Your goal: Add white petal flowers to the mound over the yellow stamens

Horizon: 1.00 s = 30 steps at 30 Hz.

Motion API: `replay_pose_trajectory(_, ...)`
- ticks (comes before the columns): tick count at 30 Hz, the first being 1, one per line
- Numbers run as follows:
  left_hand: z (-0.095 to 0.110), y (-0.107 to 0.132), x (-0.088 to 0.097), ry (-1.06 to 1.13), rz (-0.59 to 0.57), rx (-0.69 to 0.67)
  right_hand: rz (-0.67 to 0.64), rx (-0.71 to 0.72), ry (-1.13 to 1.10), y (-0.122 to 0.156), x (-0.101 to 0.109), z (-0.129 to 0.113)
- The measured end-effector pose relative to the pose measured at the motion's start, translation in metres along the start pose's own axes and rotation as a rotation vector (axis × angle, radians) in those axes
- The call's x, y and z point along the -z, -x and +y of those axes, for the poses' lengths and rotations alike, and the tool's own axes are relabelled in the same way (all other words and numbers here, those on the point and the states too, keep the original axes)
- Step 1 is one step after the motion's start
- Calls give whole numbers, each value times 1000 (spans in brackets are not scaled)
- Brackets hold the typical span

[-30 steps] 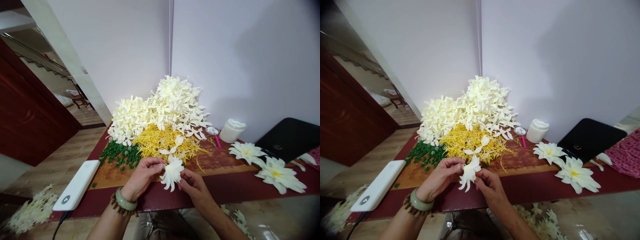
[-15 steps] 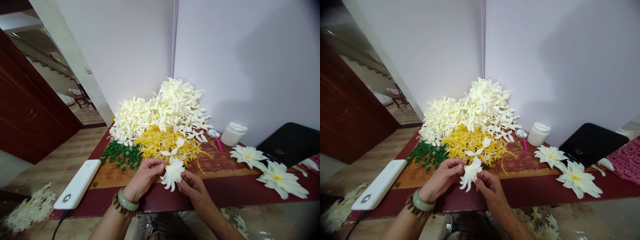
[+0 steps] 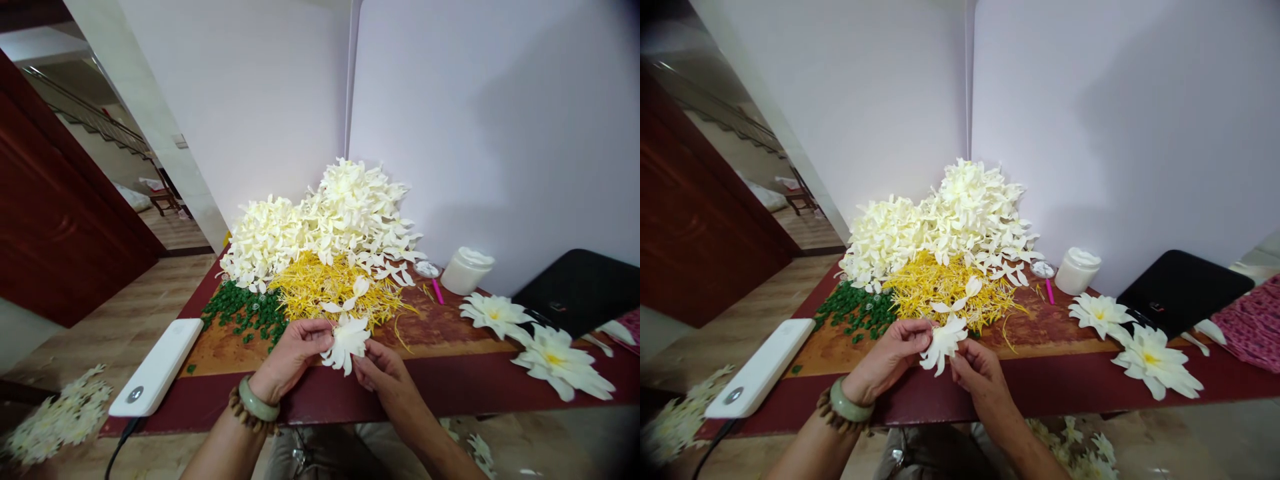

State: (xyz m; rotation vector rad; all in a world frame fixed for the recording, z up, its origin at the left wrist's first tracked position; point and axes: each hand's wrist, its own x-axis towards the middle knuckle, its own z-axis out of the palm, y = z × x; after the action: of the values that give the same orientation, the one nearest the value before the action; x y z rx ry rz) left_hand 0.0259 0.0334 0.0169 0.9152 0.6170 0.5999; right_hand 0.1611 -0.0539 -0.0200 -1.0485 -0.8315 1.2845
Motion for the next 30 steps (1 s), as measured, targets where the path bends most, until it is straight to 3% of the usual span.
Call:
replay_pose_trajectory(11, 0, -4, -1, -24, 14, -39, 6, 1, 33, 1, 0, 1)
replay_pose_trajectory(20, 30, 5, 26, 10, 266, -289, 26, 41, 146, 8, 14, 1)
replay_pose_trajectory(22, 32, 13, 32, -119, 311, -289, 55, 37, 138, 8, 19, 2)
replay_pose_trajectory(24, 26, 21, 36, -342, 266, -218, 86, 30, 115, 8, 24, 2)
replay_pose_trajectory(27, 5, 30, 37, -674, 124, -128, 121, 36, 69, 6, 29, 3)
replay_pose_trajectory(30, -15, 32, 36, -862, 137, -151, 134, 46, 40, 5, 31, 6)
